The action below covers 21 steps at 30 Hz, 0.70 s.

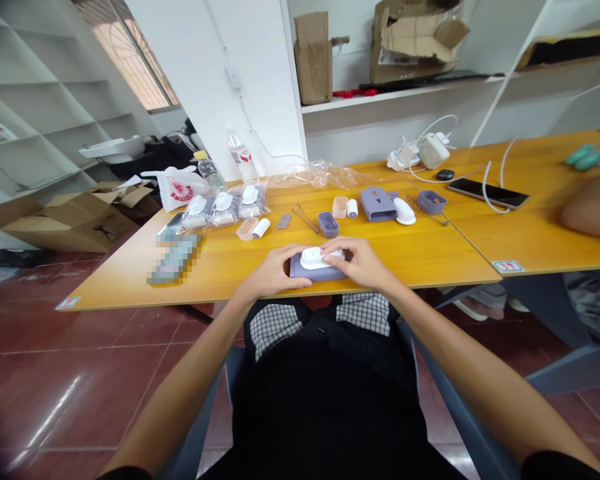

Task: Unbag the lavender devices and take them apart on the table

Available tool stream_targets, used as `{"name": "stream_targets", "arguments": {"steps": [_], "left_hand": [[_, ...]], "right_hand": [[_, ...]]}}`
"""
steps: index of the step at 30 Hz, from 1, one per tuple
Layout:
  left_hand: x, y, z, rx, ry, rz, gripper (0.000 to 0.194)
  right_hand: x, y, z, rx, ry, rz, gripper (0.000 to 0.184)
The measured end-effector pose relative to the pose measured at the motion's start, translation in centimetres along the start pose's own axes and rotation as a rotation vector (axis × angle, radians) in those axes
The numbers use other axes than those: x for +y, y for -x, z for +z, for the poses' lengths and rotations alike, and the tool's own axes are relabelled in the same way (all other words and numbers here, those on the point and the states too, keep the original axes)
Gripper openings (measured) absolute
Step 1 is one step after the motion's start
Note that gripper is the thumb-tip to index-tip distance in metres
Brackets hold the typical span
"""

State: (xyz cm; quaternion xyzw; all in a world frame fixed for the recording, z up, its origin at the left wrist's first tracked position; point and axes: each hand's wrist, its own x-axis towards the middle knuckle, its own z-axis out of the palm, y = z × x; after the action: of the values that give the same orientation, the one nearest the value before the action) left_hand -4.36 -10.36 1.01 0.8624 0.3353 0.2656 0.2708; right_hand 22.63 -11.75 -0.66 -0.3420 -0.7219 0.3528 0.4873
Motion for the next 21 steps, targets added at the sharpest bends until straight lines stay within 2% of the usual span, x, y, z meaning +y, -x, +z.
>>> {"name": "stream_targets", "arguments": {"steps": [3,6,11,16,21], "left_hand": [[0.0,0.0,-0.2,0.001,0.02,-0.007,0.075],[0.1,-0.1,-0.3,0.004,0.019,-0.005,0.073],[0.4,0.0,-0.3,0.014,0.005,-0.008,0.072],[0.4,0.0,-0.2,0.031,0.002,-0.007,0.071],[0.3,-0.1,-0.1,0.036,0.012,-0.001,0.069]], "right_hand": [[0.5,0.4,-0.9,0.066,-0.119,0.075,0.028],[0.8,0.9,-1.7,0.077,-0.181,0.078,0.029],[1.2,1.1,-1.8,0.017,-0.091,0.08,0.03],[1.9,0.9,-1.8,-0.014,-0.013,0.088,0.043],[1.4,0.9,-1.8,-0.022,0.048,0.039,0.036]]}}
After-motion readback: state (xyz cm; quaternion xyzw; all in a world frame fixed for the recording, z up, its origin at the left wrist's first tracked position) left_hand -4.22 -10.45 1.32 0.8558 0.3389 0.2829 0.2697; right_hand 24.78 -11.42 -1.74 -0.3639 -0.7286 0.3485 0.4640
